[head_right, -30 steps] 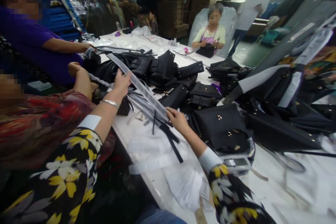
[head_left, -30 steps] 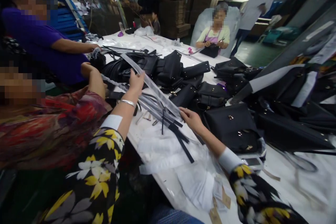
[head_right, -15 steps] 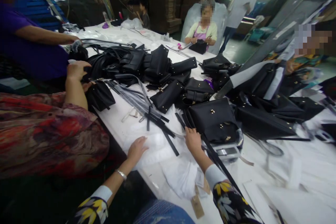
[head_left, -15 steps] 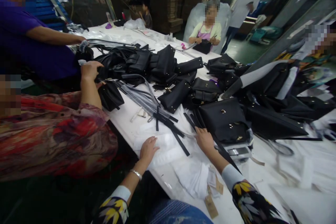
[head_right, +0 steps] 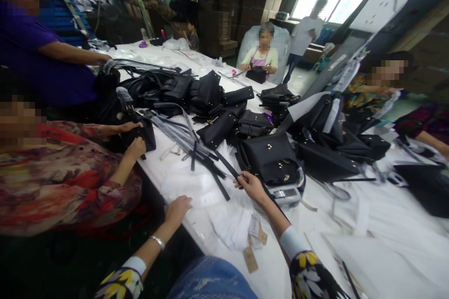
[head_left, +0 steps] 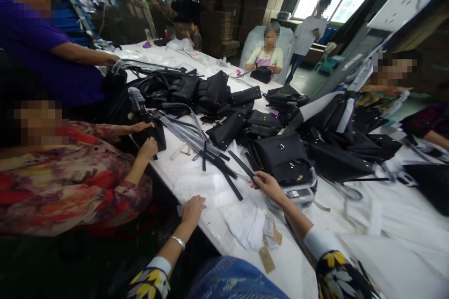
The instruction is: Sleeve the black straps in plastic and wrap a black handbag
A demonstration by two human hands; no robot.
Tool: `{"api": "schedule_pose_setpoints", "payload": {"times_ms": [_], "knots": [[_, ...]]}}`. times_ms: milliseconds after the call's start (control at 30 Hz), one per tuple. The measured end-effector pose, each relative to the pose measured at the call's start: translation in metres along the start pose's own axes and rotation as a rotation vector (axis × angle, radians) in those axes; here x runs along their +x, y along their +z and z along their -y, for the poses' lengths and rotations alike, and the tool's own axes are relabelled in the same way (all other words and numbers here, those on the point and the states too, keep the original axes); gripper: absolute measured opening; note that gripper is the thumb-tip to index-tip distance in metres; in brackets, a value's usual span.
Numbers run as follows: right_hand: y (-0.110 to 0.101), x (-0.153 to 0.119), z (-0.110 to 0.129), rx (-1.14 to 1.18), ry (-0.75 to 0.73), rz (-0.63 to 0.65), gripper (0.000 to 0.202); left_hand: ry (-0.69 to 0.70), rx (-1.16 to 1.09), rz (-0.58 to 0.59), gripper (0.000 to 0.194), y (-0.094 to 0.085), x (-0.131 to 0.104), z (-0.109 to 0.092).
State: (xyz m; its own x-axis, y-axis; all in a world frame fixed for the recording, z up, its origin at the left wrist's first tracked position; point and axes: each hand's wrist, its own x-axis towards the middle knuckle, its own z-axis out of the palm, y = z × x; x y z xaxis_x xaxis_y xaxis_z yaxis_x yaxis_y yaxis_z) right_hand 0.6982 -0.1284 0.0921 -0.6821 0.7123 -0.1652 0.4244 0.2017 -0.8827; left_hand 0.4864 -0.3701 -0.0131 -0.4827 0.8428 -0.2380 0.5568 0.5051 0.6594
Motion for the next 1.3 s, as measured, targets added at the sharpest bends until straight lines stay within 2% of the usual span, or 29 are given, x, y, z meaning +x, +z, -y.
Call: {"api": "schedule_pose_setpoints", "payload": {"times_ms": [133, 233, 300, 433, 500, 567, 767, 1000, 1100, 1200, 1300], "knots": [[-0.012, -0.031, 0.034, 0.158, -0.052, -0.051, 0.047, -0.068, -0.176, -0.017, 0.032, -0.015, 0.006, -0.013], [-0.013, -0.054, 0.061, 0.244, -0.054, -0.047, 0.035, -0.137, -0.308, -0.027, 0.025, -0.033, 0.008, -0.025], [-0.003, -0.071, 0.072, 0.304, -0.039, -0.005, 0.035, -0.184, -0.399, -0.027, 0.022, -0.047, 0.005, -0.035], [0.035, -0.104, 0.077, 0.428, 0.042, 0.144, 0.038, -0.265, -0.646, -0.036, 0.033, -0.066, -0.014, -0.058], [0.055, -0.119, 0.076, 0.498, 0.11, 0.261, 0.038, -0.288, -0.8, -0.055, 0.035, -0.067, -0.03, -0.07], [0.071, -0.131, 0.077, 0.523, 0.116, 0.387, 0.037, -0.306, -0.939, -0.107, 0.037, -0.062, -0.047, -0.083], [0.095, -0.153, 0.088, 0.347, -0.093, 0.678, 0.031, -0.355, -1.232, -0.409, 0.043, -0.044, -0.079, -0.113], [0.11, -0.164, 0.089, 0.292, -0.126, 0.758, 0.033, -0.292, -1.45, -0.735, 0.044, -0.045, -0.091, -0.123], [0.112, -0.165, 0.085, 0.334, -0.069, 0.71, 0.035, -0.292, -1.505, -0.807, 0.041, -0.045, -0.094, -0.126], [0.109, -0.159, 0.081, 0.372, 0.063, 0.582, 0.036, -0.299, -1.528, -0.741, 0.037, -0.046, -0.106, -0.127], [0.098, -0.149, 0.08, 0.403, 0.118, 0.488, 0.035, -0.329, -1.524, -0.499, 0.039, -0.045, -0.129, -0.127]]}}
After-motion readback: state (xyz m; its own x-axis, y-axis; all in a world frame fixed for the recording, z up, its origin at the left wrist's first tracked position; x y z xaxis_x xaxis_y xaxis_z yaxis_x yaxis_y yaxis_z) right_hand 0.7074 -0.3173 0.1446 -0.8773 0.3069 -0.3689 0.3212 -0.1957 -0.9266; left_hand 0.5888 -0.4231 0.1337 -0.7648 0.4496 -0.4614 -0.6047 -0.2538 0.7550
